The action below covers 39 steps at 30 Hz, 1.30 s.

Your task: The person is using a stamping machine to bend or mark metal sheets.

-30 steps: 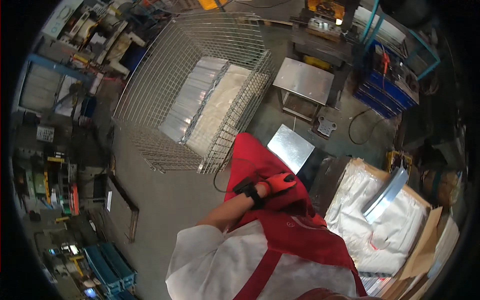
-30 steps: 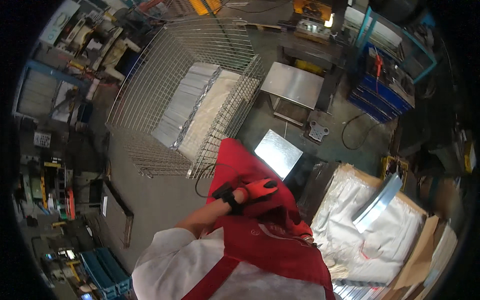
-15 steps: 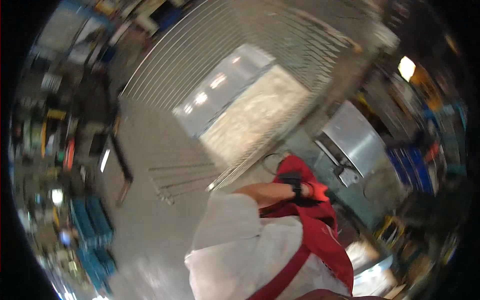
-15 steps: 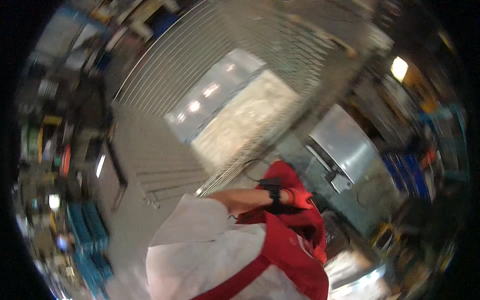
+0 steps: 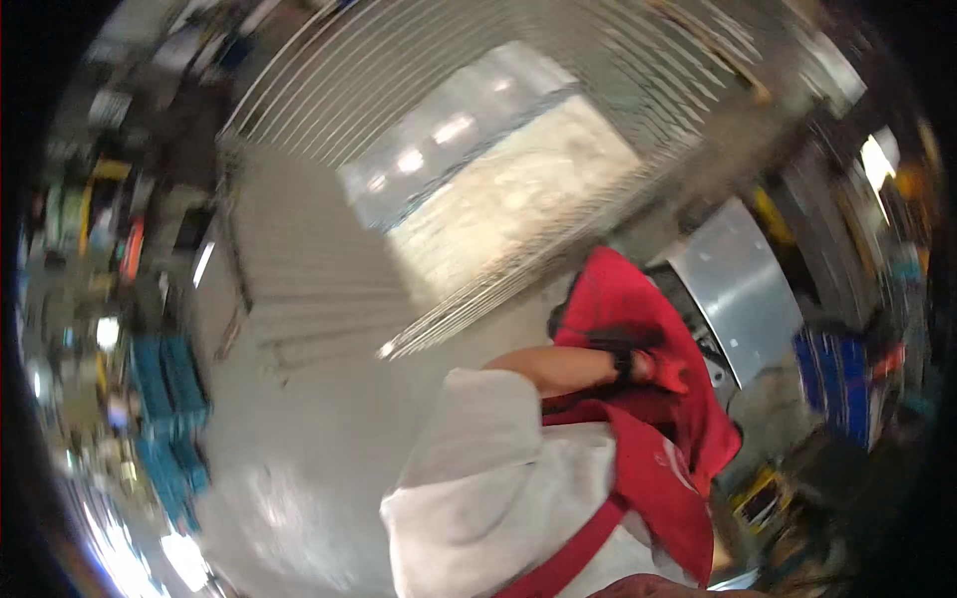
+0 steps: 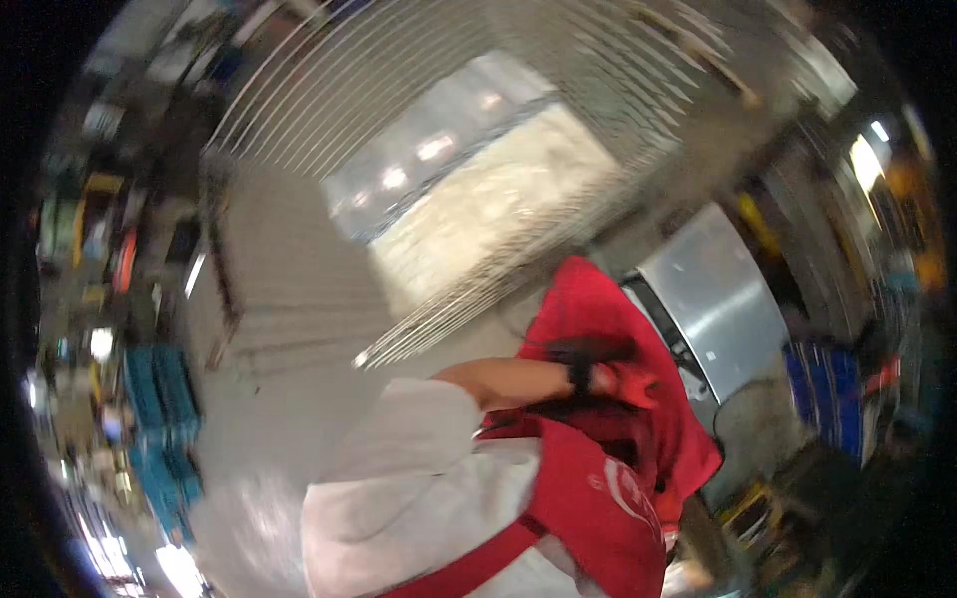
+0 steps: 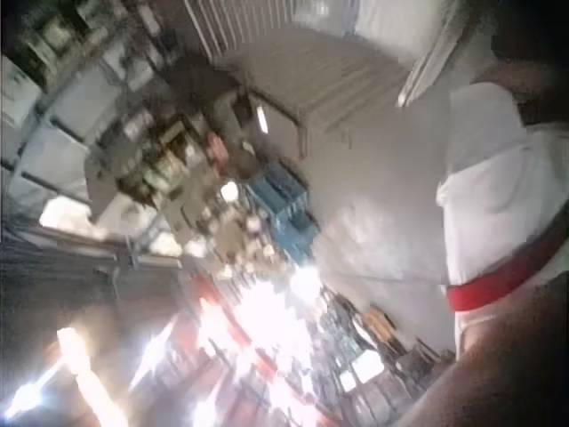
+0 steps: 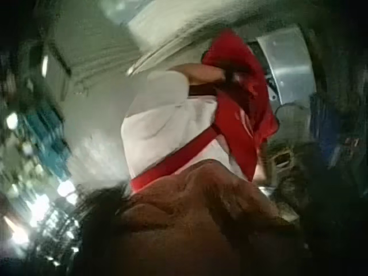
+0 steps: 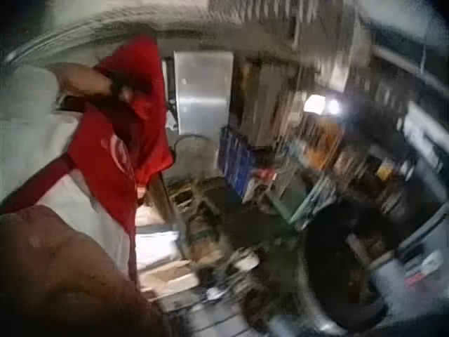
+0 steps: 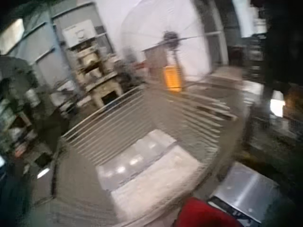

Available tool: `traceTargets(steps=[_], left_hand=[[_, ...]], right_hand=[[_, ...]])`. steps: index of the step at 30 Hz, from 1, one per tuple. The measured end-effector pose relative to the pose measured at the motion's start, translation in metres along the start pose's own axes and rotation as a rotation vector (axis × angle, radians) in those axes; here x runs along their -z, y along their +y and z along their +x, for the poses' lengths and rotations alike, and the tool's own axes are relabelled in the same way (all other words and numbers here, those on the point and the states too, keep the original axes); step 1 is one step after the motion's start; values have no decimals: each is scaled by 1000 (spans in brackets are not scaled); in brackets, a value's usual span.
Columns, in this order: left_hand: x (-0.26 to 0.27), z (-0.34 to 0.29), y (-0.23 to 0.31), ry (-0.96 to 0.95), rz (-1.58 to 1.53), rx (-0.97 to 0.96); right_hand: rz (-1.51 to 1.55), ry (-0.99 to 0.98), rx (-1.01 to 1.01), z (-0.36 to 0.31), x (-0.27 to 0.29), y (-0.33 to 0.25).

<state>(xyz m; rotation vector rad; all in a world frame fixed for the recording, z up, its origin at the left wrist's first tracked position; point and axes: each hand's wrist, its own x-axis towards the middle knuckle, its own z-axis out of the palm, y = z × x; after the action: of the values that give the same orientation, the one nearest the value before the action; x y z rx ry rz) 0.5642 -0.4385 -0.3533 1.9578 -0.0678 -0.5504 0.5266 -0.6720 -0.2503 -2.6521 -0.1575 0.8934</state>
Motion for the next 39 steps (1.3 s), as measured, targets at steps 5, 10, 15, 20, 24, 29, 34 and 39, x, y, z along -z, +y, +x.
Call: traceTargets(steps=[5, 10, 15, 20, 24, 29, 34, 39], left_hand=[[18, -27, 6, 51, -135, 60], [34, -58, 15, 197, -336, -150], [44, -62, -2, 145, -530, -195], [54, -51, -1, -55, -404, -232], [54, -59, 3, -106, -189, -505], [53, -62, 17, -130, -330, -257], [58, -60, 26, -42, -90, -185], [48, -54, 29, -13, 147, -124]], right_hand=[[-11, 54, -80, -34, 8, 15], [65, 301, -33, -76, 38, -2], [516, 508, 166, -114, 70, -29], [666, 940, -72, -186, 76, 27], [1036, 1351, -359, -245, 67, 149], [818, 1386, -848, -291, 11, 304], [1050, 1141, -879, -290, -22, 379], [839, 597, -1049, -305, 10, 341]])
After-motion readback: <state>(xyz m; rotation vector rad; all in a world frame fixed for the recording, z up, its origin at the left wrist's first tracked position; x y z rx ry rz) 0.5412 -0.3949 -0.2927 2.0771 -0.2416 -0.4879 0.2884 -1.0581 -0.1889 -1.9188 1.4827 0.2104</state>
